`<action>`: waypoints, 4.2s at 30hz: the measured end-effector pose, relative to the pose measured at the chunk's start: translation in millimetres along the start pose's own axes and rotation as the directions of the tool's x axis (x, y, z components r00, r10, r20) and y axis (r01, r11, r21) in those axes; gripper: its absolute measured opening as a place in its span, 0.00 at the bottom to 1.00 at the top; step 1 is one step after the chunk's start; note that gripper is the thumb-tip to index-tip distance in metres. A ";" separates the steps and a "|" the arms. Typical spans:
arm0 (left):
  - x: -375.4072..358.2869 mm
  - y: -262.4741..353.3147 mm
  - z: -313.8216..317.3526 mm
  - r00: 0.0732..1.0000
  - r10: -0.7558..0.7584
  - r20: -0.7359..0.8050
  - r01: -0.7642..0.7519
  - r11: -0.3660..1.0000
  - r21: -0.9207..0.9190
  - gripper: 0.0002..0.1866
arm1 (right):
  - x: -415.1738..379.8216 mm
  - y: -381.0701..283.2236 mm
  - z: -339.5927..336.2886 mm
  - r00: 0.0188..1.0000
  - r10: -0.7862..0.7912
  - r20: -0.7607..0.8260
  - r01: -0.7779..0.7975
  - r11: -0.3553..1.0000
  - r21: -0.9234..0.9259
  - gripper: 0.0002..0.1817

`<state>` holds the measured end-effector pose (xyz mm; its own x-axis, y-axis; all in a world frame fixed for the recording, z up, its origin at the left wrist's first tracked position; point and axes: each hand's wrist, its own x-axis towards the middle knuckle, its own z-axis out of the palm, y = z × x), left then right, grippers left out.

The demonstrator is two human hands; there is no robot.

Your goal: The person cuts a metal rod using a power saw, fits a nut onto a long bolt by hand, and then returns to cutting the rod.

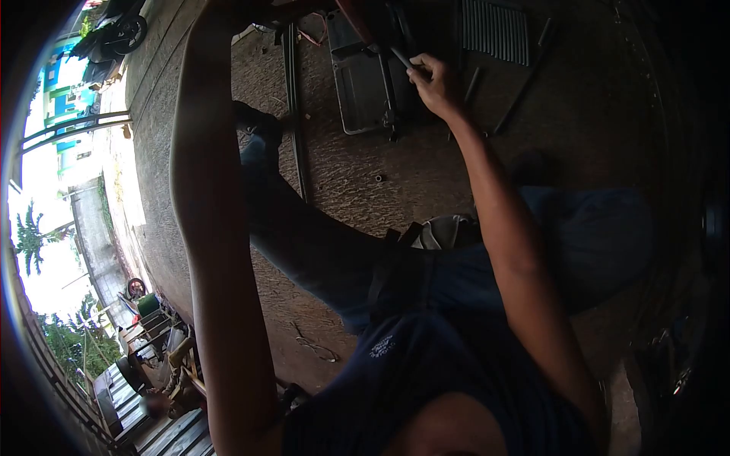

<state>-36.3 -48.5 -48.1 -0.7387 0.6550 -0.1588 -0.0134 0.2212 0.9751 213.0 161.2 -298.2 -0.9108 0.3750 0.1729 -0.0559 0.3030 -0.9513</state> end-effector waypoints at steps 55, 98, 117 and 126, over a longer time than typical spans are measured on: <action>15.8 -1.5 -17.4 0.992 -0.080 -0.094 0.087 0.993 0.075 0.20 | -5.2 -4.2 -2.6 0.898 -0.412 -0.154 0.314 0.845 -0.432 0.10; -4.5 24.9 23.5 0.941 -0.226 -0.251 0.233 0.973 -0.003 0.14 | -15.2 -20.1 -47.2 0.928 0.237 0.286 -0.368 0.702 0.610 0.09; -10.6 5.5 3.3 0.985 -0.141 -0.104 0.115 0.969 -0.218 0.13 | -10.6 -19.1 -45.0 0.881 0.327 0.340 -0.469 0.691 0.550 0.13; -14.8 -0.6 6.5 0.981 -0.157 -0.116 0.130 0.969 -0.210 0.13 | -2.7 -6.6 -18.6 0.994 0.054 0.099 -0.053 0.998 -0.014 0.13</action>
<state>-21.0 -53.6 -47.4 -0.8005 0.5240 -0.2909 -0.2509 0.1479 0.9567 223.4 174.5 -287.7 -0.9485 0.3022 0.0948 -0.0015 0.2951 -0.9555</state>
